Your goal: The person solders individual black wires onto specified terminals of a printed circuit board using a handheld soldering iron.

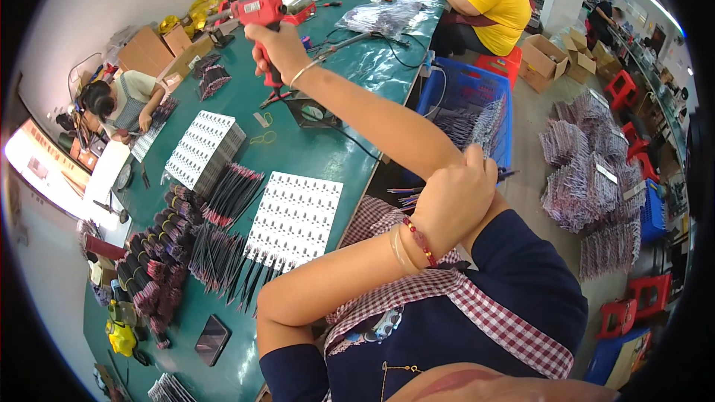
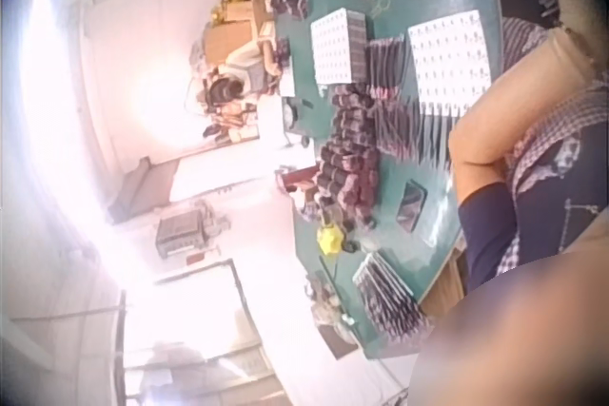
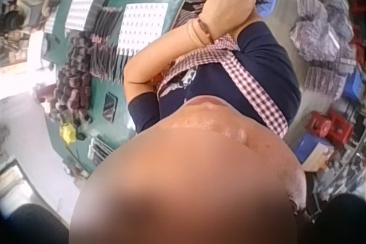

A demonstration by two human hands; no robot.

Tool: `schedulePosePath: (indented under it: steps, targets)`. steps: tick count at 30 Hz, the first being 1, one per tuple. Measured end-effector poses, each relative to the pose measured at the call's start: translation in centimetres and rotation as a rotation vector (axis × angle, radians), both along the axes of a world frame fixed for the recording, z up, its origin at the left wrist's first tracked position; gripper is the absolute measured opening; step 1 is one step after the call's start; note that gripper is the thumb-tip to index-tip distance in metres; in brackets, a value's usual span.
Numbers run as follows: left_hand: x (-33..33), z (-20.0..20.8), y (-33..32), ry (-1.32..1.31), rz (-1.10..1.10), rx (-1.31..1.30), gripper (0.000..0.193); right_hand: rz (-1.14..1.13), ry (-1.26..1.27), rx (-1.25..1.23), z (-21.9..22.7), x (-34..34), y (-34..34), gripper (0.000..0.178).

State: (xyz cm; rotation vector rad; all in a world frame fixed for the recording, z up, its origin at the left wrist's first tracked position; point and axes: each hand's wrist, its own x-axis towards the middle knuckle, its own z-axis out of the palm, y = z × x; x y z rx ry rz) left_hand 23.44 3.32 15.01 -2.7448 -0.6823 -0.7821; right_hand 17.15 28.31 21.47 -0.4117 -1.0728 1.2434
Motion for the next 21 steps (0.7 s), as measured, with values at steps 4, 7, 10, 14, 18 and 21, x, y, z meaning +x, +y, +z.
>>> schedulePosePath:
  steps: [4, 7, 10, 14, 18, 21]
  targets:
    - [-0.3, 0.4, 0.3, -0.015, 0.094, 0.057, 0.008, -0.034, -0.008, 0.075, 2.1, -0.4, 0.7, 0.025]
    - [-0.4, 0.4, 0.2, 0.002, 0.053, 0.046, 0.008, -0.033, -0.031, 0.083, 1.9, -1.0, 0.5, 0.026]
    - [-0.8, 0.3, 0.0, -0.025, 0.03, 0.068, 0.008, -0.021, -0.056, 0.09, 1.4, -1.5, 0.4, 0.026]
    - [-0.8, -0.2, 0.5, -0.053, 0.089, 0.011, 0.008, -0.007, -0.093, 0.108, 0.6, -2.1, 0.8, 0.027]
    - [-1.0, 0.2, 0.7, -0.056, -0.025, -0.007, 0.009, -0.004, -0.113, 0.102, -0.1, -2.1, 1.1, 0.027]
    - [-1.3, 0.0, 0.9, -0.075, -0.037, -0.026, 0.009, 0.004, -0.13, 0.096, -0.6, -2.2, 1.3, 0.027]
